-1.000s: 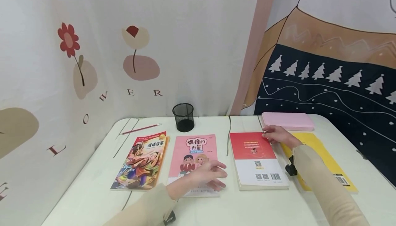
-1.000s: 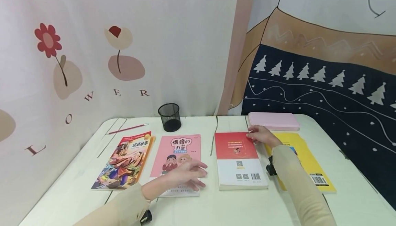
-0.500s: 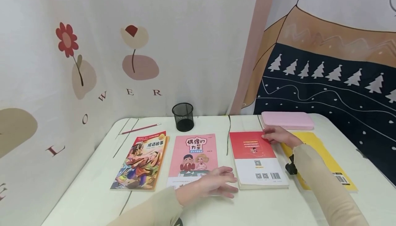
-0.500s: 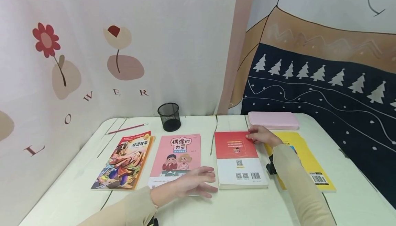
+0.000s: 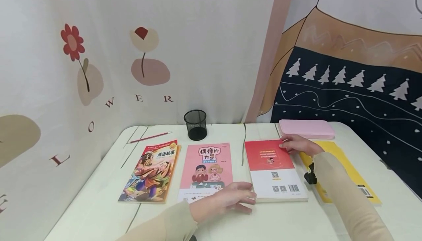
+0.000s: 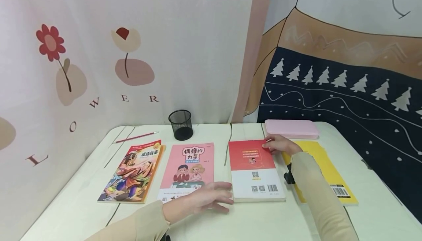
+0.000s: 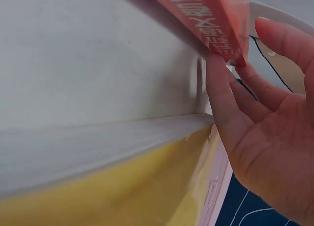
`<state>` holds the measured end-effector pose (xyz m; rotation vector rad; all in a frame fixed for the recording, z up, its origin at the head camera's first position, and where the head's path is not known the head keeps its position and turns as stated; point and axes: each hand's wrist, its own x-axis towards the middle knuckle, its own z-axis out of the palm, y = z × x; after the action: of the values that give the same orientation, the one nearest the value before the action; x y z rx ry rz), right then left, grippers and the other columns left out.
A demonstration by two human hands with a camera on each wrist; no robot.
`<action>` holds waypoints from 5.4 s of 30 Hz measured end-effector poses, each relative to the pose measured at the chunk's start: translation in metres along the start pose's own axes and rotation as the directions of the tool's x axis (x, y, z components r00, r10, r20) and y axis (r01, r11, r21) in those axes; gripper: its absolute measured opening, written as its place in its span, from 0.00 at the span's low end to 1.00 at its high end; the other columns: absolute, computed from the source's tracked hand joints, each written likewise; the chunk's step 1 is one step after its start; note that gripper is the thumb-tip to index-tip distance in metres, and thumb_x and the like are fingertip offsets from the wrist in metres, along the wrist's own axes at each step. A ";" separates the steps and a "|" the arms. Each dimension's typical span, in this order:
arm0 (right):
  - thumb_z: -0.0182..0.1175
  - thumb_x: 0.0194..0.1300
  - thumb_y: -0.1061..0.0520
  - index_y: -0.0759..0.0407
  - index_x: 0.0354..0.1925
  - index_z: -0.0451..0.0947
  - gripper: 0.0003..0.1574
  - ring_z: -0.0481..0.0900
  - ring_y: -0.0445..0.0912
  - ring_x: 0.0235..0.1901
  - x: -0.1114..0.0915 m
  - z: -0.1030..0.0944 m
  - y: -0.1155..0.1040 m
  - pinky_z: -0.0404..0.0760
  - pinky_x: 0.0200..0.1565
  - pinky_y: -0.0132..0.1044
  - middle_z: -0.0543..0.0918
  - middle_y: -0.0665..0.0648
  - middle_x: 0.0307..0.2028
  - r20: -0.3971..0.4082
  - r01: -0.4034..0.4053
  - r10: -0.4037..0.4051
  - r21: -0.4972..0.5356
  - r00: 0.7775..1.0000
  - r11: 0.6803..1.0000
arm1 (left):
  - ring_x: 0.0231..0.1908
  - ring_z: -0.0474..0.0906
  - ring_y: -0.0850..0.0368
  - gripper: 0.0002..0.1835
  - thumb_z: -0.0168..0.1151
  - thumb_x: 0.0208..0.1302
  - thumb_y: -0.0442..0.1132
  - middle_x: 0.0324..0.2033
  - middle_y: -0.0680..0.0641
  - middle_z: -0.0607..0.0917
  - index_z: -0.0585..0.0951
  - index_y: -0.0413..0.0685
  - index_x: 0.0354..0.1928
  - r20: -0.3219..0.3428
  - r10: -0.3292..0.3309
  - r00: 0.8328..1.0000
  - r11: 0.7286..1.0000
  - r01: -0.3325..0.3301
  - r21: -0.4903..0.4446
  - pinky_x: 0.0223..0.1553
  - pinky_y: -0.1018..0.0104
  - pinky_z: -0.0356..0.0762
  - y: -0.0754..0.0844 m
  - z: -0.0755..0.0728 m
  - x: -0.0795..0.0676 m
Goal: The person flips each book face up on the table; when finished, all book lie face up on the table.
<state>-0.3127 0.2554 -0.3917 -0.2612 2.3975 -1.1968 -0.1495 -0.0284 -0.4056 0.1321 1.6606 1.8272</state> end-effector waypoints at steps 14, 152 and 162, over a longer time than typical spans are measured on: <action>0.58 0.56 0.55 0.68 0.61 0.48 0.42 0.71 0.54 0.44 -0.008 -0.008 0.001 0.71 0.48 0.45 0.64 0.67 0.52 0.023 -0.025 0.022 0.142 0.999 0.990 | 0.43 0.74 0.49 0.29 0.56 0.57 0.35 0.41 0.44 0.76 0.60 0.32 0.59 0.032 -0.046 0.998 0.998 0.044 0.049 0.36 0.56 0.77 0.002 0.002 0.001; 0.38 0.67 0.67 0.53 0.54 0.67 0.21 0.71 0.46 0.48 -0.036 -0.026 -0.034 0.69 0.50 0.34 0.72 0.55 0.50 -0.234 0.490 -0.535 0.772 0.812 0.406 | 0.41 0.77 0.44 0.19 0.54 0.60 0.30 0.43 0.35 0.77 0.69 0.30 0.53 -0.108 0.319 0.942 0.911 -0.336 -0.240 0.41 0.63 0.74 0.013 -0.021 -0.002; 0.42 0.67 0.66 0.52 0.51 0.64 0.17 0.71 0.45 0.45 -0.032 -0.024 -0.027 0.70 0.48 0.31 0.72 0.55 0.49 -0.265 0.493 -0.492 0.762 0.829 0.421 | 0.38 0.79 0.47 0.14 0.54 0.60 0.33 0.37 0.36 0.80 0.71 0.30 0.45 -0.265 0.337 0.903 0.912 -0.383 -0.147 0.39 0.63 0.75 0.014 -0.016 -0.002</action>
<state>-0.2961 0.2674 -0.3481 -0.6850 1.4999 -2.4274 -0.1615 -0.0427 -0.3952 0.1526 1.6856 2.3582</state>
